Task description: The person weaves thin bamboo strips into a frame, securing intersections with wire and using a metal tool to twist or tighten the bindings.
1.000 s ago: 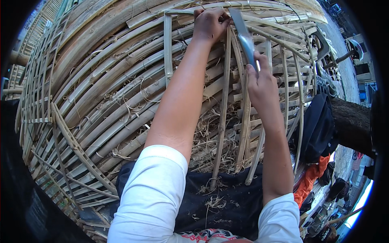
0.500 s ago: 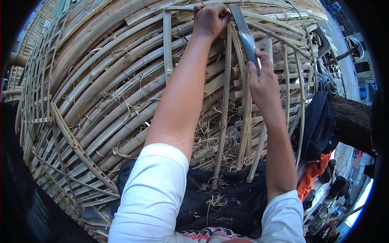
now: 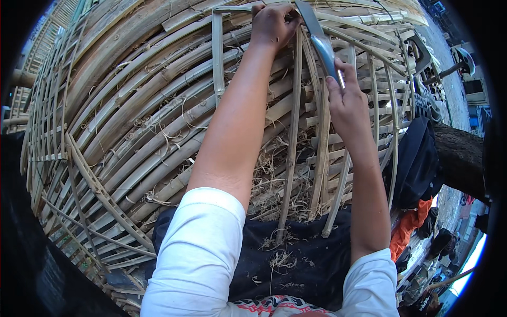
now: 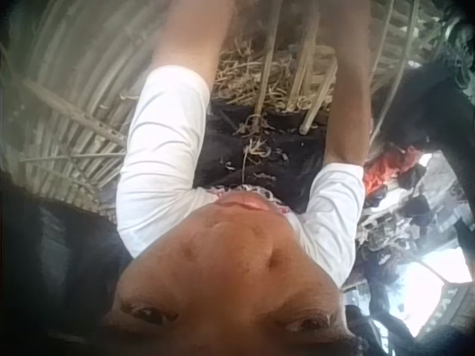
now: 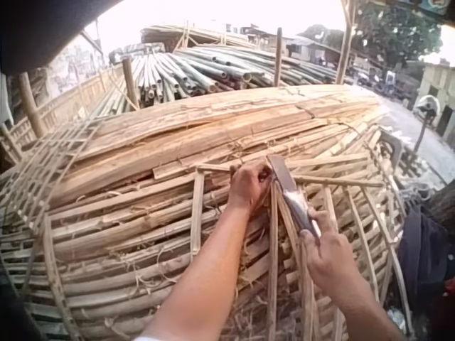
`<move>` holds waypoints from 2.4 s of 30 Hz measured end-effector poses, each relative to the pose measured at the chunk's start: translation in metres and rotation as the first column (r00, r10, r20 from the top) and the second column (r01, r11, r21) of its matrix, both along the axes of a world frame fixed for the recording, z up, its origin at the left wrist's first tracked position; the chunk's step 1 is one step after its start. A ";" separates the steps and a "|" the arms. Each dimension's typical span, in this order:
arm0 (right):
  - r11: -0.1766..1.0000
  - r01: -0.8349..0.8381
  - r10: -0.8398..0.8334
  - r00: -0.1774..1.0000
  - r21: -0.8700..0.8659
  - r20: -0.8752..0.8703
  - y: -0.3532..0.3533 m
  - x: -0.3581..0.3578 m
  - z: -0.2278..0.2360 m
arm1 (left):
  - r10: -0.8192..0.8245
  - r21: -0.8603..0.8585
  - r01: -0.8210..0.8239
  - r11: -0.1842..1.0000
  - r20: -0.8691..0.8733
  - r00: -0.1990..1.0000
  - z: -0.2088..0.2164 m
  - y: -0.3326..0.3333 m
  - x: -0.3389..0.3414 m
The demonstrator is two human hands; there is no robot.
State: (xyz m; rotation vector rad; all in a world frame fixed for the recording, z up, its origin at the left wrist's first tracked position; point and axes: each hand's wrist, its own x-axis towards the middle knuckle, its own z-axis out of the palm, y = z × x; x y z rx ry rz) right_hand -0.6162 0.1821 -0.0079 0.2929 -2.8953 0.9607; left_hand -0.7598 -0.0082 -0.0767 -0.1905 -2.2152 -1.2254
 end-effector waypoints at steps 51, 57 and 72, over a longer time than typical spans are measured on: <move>0.998 -0.010 0.013 0.999 0.067 -0.044 0.006 0.004 -0.004 | 0.053 -0.031 -0.056 0.998 -0.080 0.995 -0.005 0.004 -0.008; 0.997 -0.063 0.066 0.994 0.046 -0.089 0.010 -0.001 -0.016 | 0.101 -0.089 -0.118 0.989 -0.177 0.979 -0.005 0.005 -0.008; 0.997 -0.045 0.050 0.996 0.054 -0.080 0.008 -0.004 -0.014 | 0.039 -0.010 -0.040 0.999 -0.033 0.999 -0.015 -0.001 -0.017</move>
